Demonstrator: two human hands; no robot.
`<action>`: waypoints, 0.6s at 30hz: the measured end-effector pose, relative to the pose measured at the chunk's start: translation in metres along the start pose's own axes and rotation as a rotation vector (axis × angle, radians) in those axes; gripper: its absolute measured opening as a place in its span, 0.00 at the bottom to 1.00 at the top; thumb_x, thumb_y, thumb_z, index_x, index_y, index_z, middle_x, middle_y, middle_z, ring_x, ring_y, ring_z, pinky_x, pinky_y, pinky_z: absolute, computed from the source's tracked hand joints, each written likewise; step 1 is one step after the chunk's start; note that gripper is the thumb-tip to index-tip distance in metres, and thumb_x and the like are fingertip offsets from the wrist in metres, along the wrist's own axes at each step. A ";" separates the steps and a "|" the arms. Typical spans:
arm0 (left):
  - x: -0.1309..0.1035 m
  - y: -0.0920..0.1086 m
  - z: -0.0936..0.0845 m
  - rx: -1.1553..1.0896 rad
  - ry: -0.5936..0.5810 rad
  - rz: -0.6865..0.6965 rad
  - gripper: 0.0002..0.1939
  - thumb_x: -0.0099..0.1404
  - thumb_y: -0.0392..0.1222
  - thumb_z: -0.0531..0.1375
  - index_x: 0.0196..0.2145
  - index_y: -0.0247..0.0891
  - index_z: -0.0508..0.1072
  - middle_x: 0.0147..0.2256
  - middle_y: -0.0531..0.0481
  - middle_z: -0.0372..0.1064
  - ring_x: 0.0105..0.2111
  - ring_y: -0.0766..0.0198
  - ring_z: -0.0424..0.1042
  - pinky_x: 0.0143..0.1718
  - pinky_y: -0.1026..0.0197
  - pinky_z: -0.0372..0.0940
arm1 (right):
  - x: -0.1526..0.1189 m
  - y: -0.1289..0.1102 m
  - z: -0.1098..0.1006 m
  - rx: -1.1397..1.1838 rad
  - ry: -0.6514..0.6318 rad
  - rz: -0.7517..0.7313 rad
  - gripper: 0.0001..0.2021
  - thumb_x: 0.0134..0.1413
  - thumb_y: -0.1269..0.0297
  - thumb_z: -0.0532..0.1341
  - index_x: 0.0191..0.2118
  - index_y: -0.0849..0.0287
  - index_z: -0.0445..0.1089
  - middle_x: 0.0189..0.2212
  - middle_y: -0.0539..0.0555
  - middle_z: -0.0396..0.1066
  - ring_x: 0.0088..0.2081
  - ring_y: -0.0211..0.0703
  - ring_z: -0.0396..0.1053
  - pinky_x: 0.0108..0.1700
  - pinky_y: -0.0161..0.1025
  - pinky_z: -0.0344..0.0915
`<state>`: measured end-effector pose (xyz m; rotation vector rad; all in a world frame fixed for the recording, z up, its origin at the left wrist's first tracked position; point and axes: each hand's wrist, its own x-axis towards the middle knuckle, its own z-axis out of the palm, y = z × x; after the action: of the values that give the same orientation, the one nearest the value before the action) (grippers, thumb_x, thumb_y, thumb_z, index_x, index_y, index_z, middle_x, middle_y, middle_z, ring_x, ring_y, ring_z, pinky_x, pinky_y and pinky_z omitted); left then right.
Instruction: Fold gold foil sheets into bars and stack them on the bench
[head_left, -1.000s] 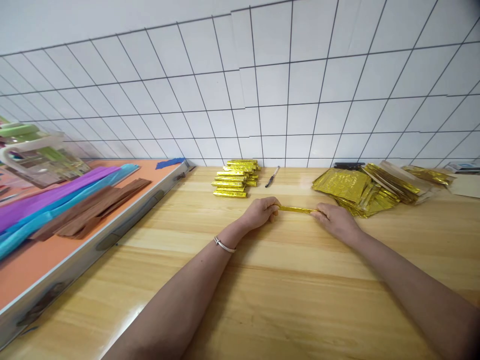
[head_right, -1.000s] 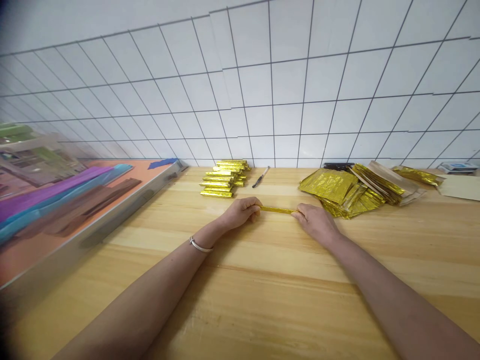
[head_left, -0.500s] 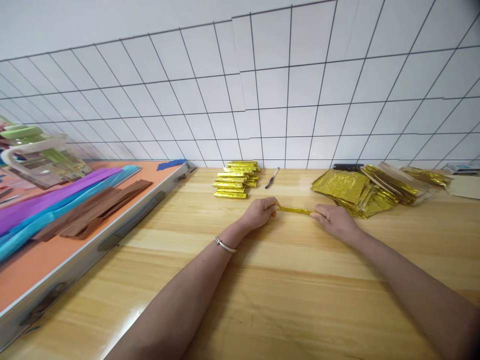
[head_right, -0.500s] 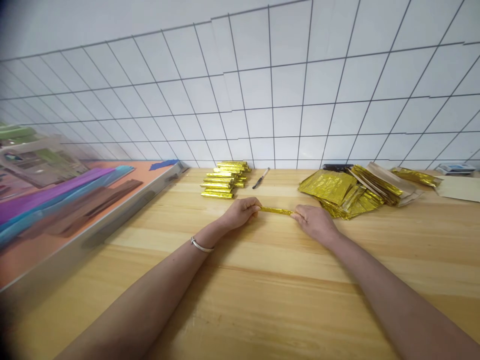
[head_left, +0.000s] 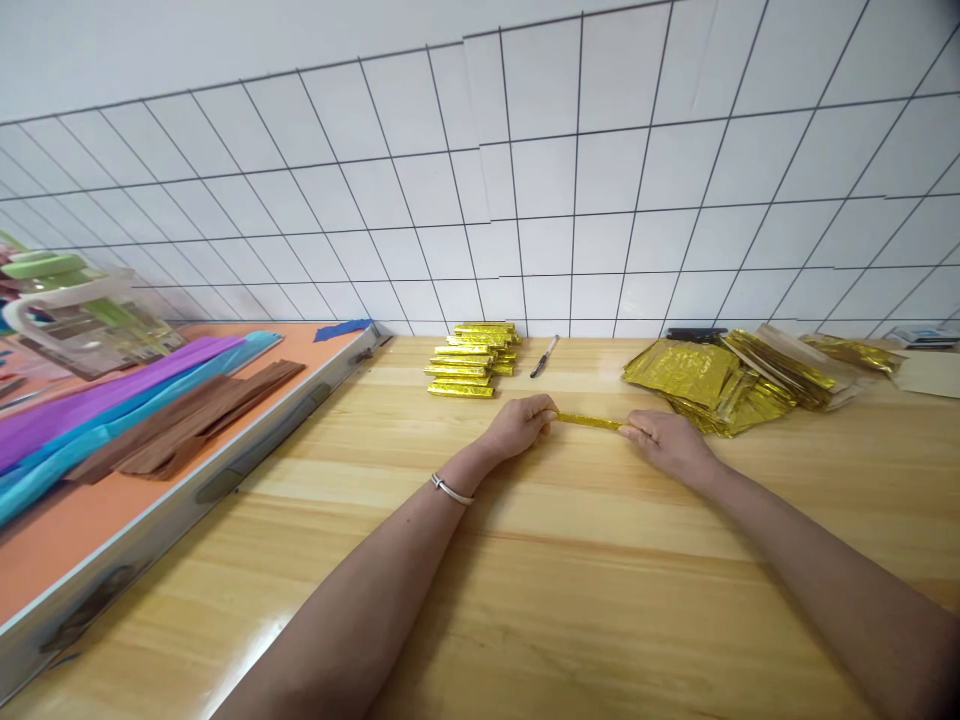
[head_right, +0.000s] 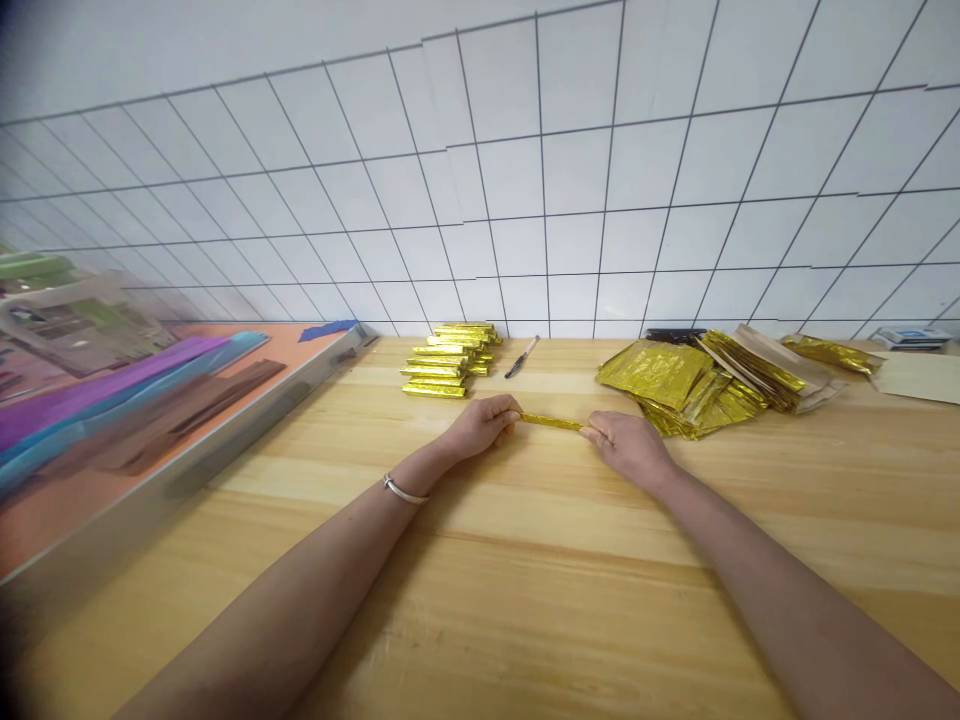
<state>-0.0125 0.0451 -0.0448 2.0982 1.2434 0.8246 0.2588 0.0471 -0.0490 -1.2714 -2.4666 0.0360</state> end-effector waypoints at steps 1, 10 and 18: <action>0.000 -0.001 0.000 -0.003 -0.002 0.001 0.11 0.64 0.41 0.49 0.29 0.36 0.66 0.21 0.57 0.63 0.18 0.73 0.60 0.23 0.70 0.57 | 0.000 -0.001 0.000 0.003 -0.004 -0.007 0.17 0.60 0.54 0.46 0.25 0.56 0.57 0.23 0.49 0.64 0.27 0.39 0.62 0.29 0.34 0.52; 0.000 -0.004 0.003 0.035 -0.006 0.032 0.11 0.65 0.40 0.47 0.32 0.36 0.66 0.21 0.56 0.64 0.18 0.72 0.62 0.23 0.70 0.58 | -0.001 -0.002 -0.005 -0.038 -0.022 -0.027 0.15 0.61 0.57 0.47 0.26 0.57 0.61 0.25 0.50 0.66 0.29 0.39 0.63 0.30 0.34 0.54; -0.003 0.012 0.009 0.218 0.031 0.086 0.09 0.64 0.38 0.49 0.34 0.39 0.68 0.28 0.53 0.69 0.28 0.67 0.68 0.31 0.67 0.60 | 0.001 -0.017 -0.013 -0.307 0.041 0.057 0.18 0.58 0.51 0.50 0.32 0.60 0.68 0.33 0.59 0.68 0.40 0.50 0.61 0.39 0.42 0.55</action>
<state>-0.0003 0.0362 -0.0427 2.3342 1.3184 0.7920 0.2497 0.0362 -0.0329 -1.4474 -2.4677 -0.3631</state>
